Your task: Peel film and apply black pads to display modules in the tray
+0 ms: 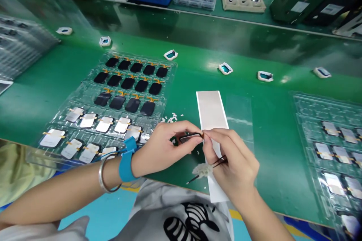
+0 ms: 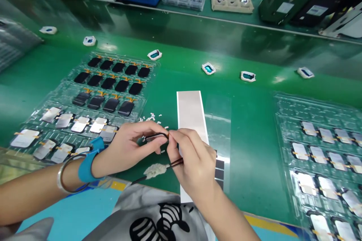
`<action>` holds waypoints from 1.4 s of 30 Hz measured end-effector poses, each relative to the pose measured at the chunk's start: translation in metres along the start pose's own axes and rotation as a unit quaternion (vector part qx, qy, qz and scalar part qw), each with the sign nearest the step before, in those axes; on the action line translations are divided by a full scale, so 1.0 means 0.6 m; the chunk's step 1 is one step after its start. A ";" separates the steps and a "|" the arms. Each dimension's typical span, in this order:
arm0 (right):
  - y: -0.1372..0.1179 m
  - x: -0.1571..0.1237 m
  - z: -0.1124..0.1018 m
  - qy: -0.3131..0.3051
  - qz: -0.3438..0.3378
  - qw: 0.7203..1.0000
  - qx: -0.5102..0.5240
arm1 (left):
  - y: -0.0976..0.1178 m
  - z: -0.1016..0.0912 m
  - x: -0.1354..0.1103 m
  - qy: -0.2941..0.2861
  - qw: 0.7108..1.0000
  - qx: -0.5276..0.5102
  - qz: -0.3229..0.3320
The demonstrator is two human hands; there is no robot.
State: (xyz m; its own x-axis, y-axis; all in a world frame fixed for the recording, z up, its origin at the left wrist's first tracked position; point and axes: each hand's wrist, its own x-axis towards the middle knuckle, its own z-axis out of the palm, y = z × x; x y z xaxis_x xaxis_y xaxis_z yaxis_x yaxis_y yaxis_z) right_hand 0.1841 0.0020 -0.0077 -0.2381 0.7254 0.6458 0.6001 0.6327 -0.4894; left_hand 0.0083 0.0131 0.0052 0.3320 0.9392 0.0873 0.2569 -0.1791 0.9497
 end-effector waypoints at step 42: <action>0.003 0.006 0.009 -0.110 0.393 0.850 0.334 | -0.004 0.011 -0.014 -0.093 0.981 -0.164 -0.054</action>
State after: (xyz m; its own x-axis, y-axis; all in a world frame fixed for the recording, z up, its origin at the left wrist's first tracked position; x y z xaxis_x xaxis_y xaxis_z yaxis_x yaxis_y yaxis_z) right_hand 0.1802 0.0070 -0.0093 -0.1443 0.9818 -0.1234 0.0904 -0.1111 -0.9897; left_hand 0.0109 0.0037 0.0003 0.4866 0.8723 -0.0476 0.0054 0.0515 0.9987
